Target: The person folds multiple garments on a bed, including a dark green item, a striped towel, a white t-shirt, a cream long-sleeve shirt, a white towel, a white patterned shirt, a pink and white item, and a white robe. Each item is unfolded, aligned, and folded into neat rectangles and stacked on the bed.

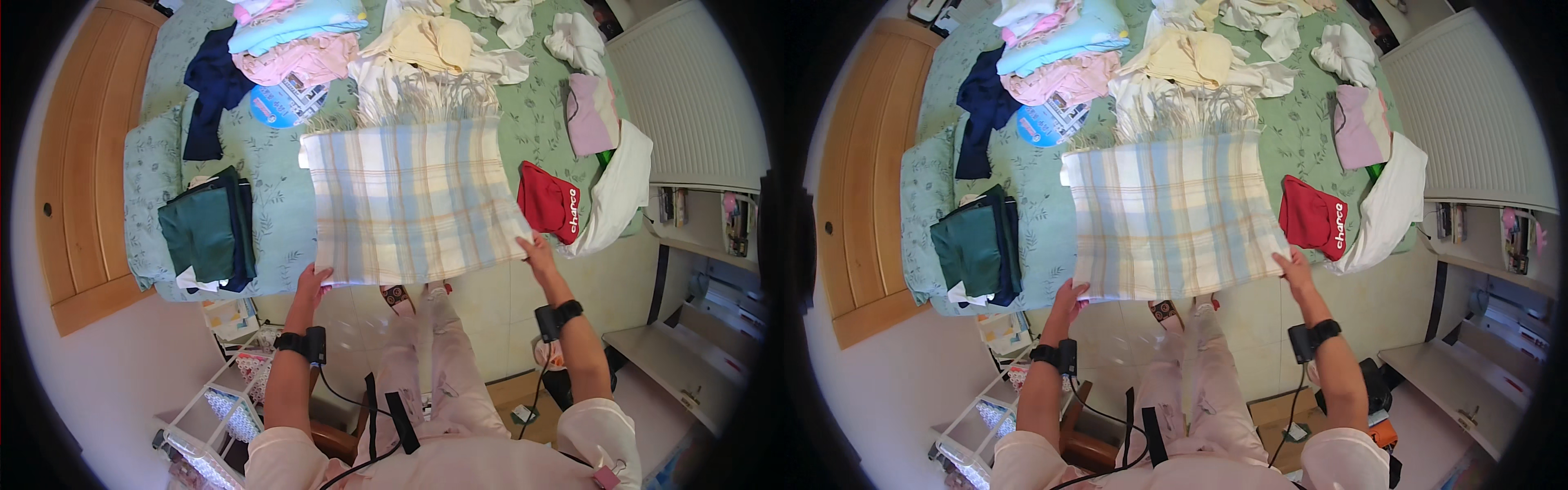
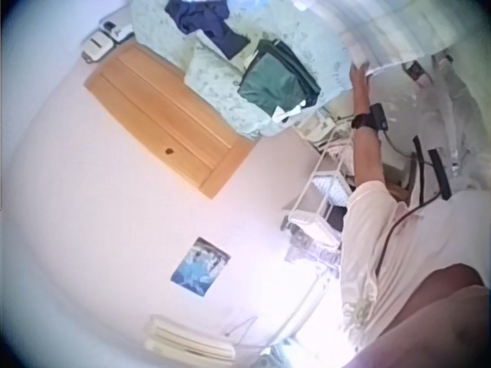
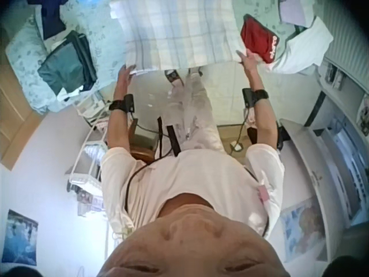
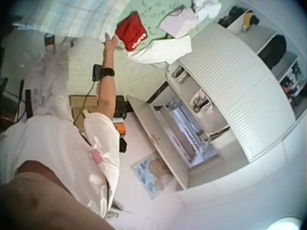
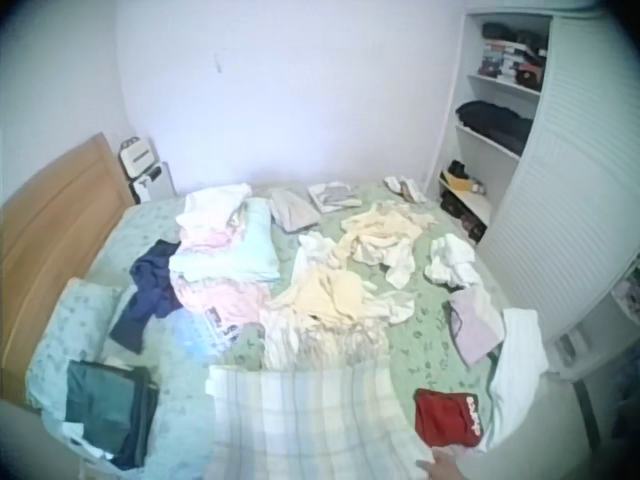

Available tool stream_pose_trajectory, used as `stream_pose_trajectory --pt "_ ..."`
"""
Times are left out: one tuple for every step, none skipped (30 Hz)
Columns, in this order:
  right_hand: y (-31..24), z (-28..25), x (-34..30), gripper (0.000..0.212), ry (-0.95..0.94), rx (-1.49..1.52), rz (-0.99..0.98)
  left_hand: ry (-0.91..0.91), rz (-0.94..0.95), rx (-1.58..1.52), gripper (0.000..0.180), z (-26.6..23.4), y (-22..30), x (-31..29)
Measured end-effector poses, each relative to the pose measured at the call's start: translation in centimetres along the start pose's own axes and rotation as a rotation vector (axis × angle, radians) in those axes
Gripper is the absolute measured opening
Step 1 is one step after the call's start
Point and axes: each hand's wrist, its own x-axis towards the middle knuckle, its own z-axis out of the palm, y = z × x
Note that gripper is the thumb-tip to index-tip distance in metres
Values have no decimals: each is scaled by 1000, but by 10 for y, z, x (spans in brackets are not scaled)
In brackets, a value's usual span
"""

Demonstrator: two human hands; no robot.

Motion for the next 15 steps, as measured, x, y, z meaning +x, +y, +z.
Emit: stream_pose_trajectory --pt "-25 1 -8 24 -18 23 -49 -33 77 -41 31 2 19 -14" --pt "-48 0 -19 28 -5 9 -53 13 112 -38 31 1 37 -29" --pt "-67 -2 -32 29 -83 69 -142 5 183 -53 33 -1 49 -49" --pt "-81 -5 -48 30 -64 60 -161 -6 249 -67 35 -5 59 -69" --pt "-90 -8 -62 31 -106 101 -221 -79 360 -118 37 -8 66 -86" --pt "-93 -10 -75 30 -70 60 -190 -73 349 -85 39 -13 68 -104" --pt "-91 -15 -89 29 -74 47 -183 -45 302 -59 39 -15 63 -117" --pt "-85 -21 -101 28 -79 34 -174 -59 292 -52 39 -19 54 -128" --pt "-73 -27 -109 27 -67 26 -121 -107 318 -63 38 -25 42 -137" --pt "-56 -32 -115 25 -55 17 -66 -73 264 -57 38 -31 26 -141" --pt "-36 -36 -117 24 -59 34 -26 -76 247 -70 38 -33 8 -138" --pt "-13 -37 -116 23 -42 26 3 -91 228 -95 38 -35 -9 -127" --pt "12 -36 -113 21 -41 42 22 -71 201 -64 39 -38 -25 -112" --pt "33 -35 -108 23 -25 9 115 -60 174 -46 39 -40 -41 -96" --pt "52 -34 -104 22 6 -49 199 -46 147 -30 39 -44 -57 -83"
